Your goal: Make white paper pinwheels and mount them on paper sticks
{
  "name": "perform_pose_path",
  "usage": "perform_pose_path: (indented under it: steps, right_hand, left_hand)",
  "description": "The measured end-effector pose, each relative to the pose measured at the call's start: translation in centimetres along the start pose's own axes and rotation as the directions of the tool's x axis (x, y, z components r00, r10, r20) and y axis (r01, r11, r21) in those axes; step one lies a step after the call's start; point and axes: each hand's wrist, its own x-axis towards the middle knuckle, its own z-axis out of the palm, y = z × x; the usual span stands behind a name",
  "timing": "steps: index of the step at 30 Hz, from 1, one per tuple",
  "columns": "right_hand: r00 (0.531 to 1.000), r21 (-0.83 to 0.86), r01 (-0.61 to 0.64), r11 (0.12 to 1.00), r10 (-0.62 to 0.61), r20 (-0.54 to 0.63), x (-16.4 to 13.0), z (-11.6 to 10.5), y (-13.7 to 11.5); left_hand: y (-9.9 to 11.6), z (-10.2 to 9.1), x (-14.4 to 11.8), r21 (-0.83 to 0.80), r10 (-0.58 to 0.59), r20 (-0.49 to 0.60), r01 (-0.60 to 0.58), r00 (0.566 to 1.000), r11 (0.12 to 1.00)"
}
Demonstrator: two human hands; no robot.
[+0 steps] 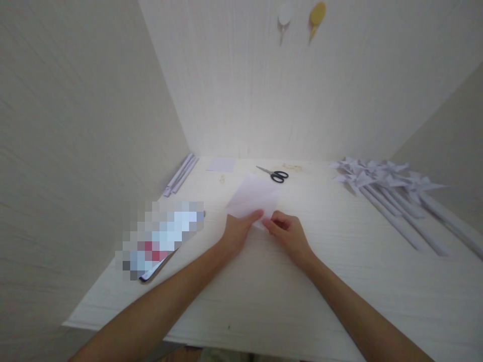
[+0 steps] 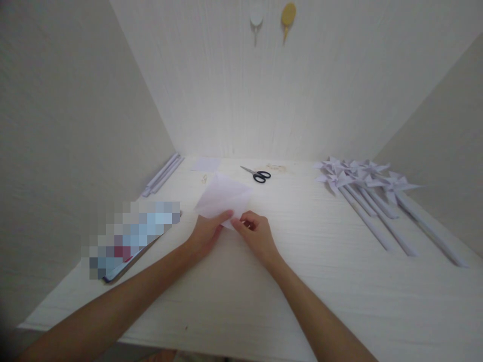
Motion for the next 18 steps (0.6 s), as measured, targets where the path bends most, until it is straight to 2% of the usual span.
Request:
perform_pose_path:
  steps: [7,18]
  right_hand:
    - [0.999,-0.067,0.032,0.997,-0.030,0.023,0.10,-0.10,0.37]
    - [0.992,-0.086,0.123,0.989,-0.119,0.050,0.34,-0.23,0.73]
  left_hand:
    - [-0.07,-0.11,0.30,-0.036,0.015,-0.059,-0.017,0.998,0.999]
    - [0.14,0.01,0.42,-0.061,0.018,-0.041,-0.020,0.999,0.998]
